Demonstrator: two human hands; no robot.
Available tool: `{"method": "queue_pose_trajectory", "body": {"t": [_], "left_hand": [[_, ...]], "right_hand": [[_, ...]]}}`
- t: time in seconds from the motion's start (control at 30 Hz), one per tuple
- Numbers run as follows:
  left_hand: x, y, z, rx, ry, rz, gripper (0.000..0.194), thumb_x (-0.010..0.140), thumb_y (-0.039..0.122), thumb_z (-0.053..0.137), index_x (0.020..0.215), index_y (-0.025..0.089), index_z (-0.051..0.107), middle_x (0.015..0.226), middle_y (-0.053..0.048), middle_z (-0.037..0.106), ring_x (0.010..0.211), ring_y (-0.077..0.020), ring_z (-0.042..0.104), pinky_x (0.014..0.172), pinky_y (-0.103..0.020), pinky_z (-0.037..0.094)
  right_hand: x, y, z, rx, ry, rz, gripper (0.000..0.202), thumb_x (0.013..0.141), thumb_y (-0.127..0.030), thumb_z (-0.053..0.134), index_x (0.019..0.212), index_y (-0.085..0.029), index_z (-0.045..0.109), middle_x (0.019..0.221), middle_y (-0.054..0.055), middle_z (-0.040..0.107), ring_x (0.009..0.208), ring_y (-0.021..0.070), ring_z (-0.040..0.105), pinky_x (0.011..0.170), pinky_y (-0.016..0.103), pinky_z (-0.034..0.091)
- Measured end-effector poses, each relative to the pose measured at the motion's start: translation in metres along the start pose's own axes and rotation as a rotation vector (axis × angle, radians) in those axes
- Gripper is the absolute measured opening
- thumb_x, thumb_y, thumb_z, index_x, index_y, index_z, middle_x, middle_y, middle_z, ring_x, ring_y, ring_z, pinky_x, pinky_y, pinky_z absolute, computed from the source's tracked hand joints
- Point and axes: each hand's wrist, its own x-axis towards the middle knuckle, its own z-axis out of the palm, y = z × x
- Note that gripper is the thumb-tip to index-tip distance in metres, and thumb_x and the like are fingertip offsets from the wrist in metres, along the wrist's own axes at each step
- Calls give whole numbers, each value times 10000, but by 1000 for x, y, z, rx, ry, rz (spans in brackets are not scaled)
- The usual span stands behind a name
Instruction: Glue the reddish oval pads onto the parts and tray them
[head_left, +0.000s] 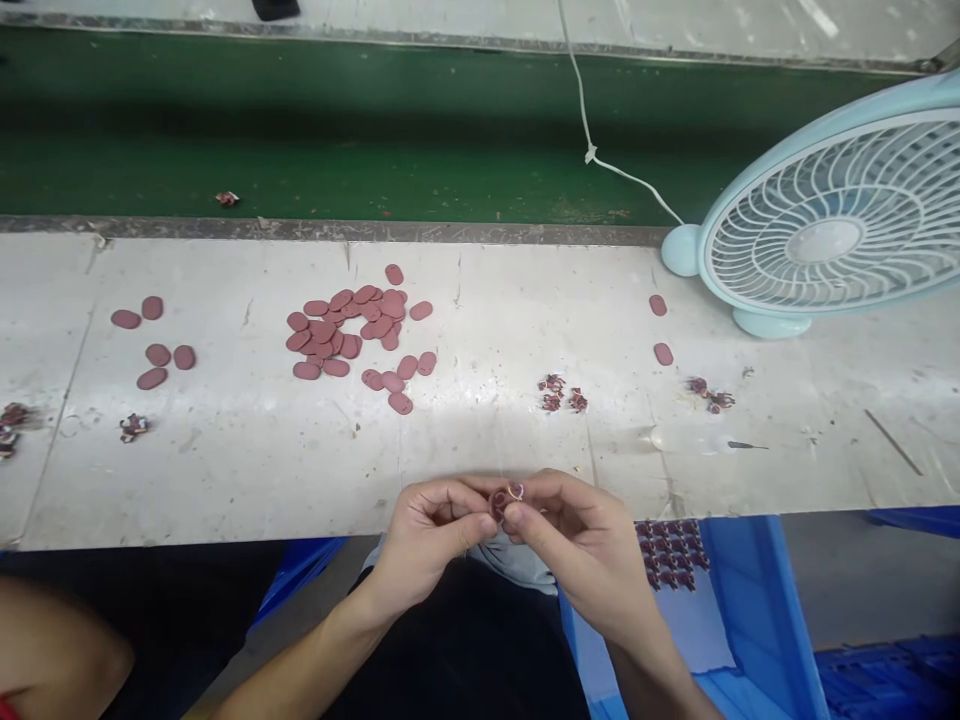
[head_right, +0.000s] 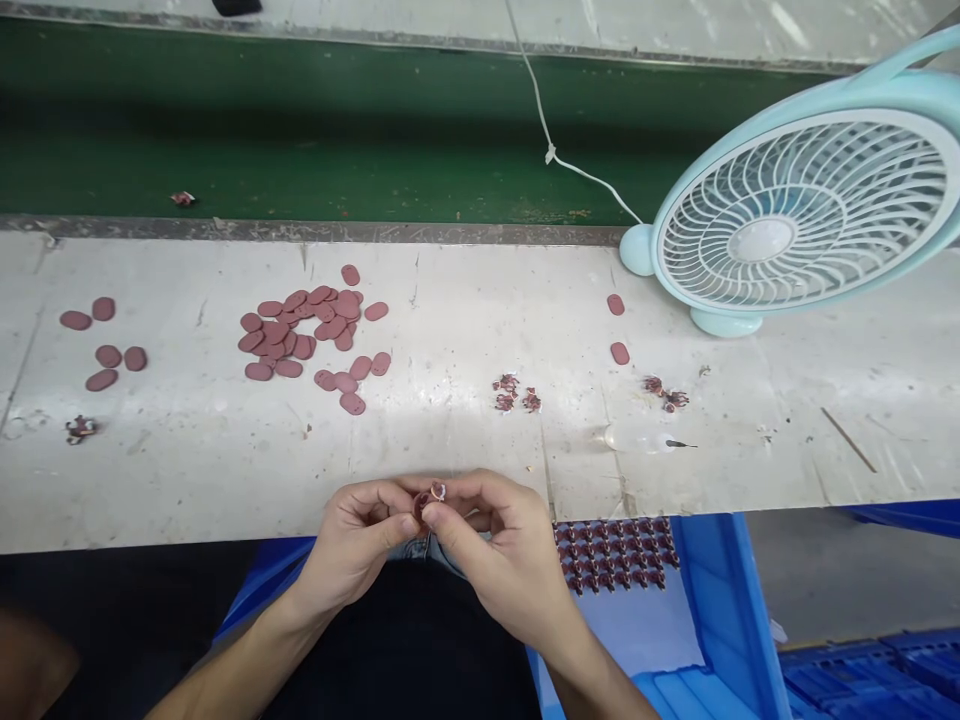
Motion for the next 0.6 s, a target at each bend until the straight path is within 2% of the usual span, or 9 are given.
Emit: {"method": "queue_pose_trajectory", "body": {"t": [0.13, 0.4, 0.5, 0.6], "left_hand": [[-1, -1, 2, 6, 38, 28, 60, 798, 149, 794, 755, 190, 790, 1098, -78, 791, 922, -240, 750, 808, -350, 624], [1, -1, 5, 64, 95, 67, 29, 792, 167, 804, 775, 192, 805, 1107, -90, 791, 989, -267, 747, 842, -364, 633], [1, -5, 10, 37, 106, 108, 56, 795, 147, 798, 786, 202, 805, 1117, -84, 791, 996, -257, 750, 852, -356, 632], [3, -2, 12, 70, 95, 152, 117, 790, 155, 804, 886, 221, 811, 1197, -92, 765, 1041, -278, 741, 851, -381, 636]], "right_hand": [[4, 4, 4, 154, 10, 58, 110, 865, -294, 763, 943, -217, 763, 823, 13, 764, 747, 144, 725, 703, 259, 618], [7, 6, 7, 169, 85, 3, 97, 847, -314, 768, 895, -229, 766, 780, 5, 759, 661, 135, 702, 666, 269, 641], [8, 14, 9, 196, 95, 4, 111, 865, -319, 753, 928, -228, 760, 812, 21, 770, 699, 152, 720, 674, 283, 646], [10, 27, 8, 345, 99, -5, 121, 876, -333, 745, 953, -240, 752, 852, 23, 772, 725, 160, 726, 655, 289, 646]]}}
